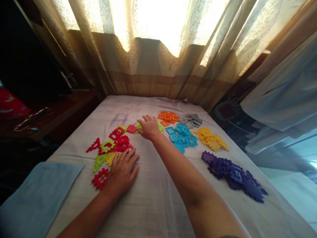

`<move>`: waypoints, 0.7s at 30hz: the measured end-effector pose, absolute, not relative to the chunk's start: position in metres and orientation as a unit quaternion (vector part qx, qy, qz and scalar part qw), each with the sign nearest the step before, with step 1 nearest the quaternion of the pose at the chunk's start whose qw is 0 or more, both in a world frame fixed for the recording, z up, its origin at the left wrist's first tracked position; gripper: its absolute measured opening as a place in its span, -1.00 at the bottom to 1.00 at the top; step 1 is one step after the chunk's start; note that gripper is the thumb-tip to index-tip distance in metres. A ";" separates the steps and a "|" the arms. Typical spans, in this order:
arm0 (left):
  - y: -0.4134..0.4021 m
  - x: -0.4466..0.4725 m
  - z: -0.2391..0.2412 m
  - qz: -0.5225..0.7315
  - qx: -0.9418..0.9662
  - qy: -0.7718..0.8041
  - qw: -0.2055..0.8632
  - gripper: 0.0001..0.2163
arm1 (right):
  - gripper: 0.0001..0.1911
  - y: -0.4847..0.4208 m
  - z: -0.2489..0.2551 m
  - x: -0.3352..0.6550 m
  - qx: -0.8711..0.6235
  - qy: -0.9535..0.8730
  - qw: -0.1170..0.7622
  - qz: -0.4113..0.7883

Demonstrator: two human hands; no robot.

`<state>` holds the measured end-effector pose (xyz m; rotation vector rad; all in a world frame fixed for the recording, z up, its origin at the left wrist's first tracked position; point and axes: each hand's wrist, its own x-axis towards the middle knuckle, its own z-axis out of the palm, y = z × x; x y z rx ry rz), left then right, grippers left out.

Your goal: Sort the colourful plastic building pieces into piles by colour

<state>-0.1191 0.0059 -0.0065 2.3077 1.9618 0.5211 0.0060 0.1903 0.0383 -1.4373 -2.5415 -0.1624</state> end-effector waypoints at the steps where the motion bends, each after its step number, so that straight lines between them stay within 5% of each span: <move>1: 0.006 -0.119 -0.006 0.170 0.751 0.638 0.035 -0.67 | -0.50 0.191 0.038 -0.003 -0.483 -0.869 0.096 -0.052; 8: 0.005 -0.118 -0.004 0.175 0.749 0.637 0.050 -0.68 | -0.66 0.191 0.029 -0.007 -0.497 -0.865 0.043 -0.055; 21: 0.005 -0.117 -0.013 0.235 0.732 0.639 0.027 -0.71 | -0.46 0.199 0.026 -0.044 -0.461 -0.885 0.061 0.019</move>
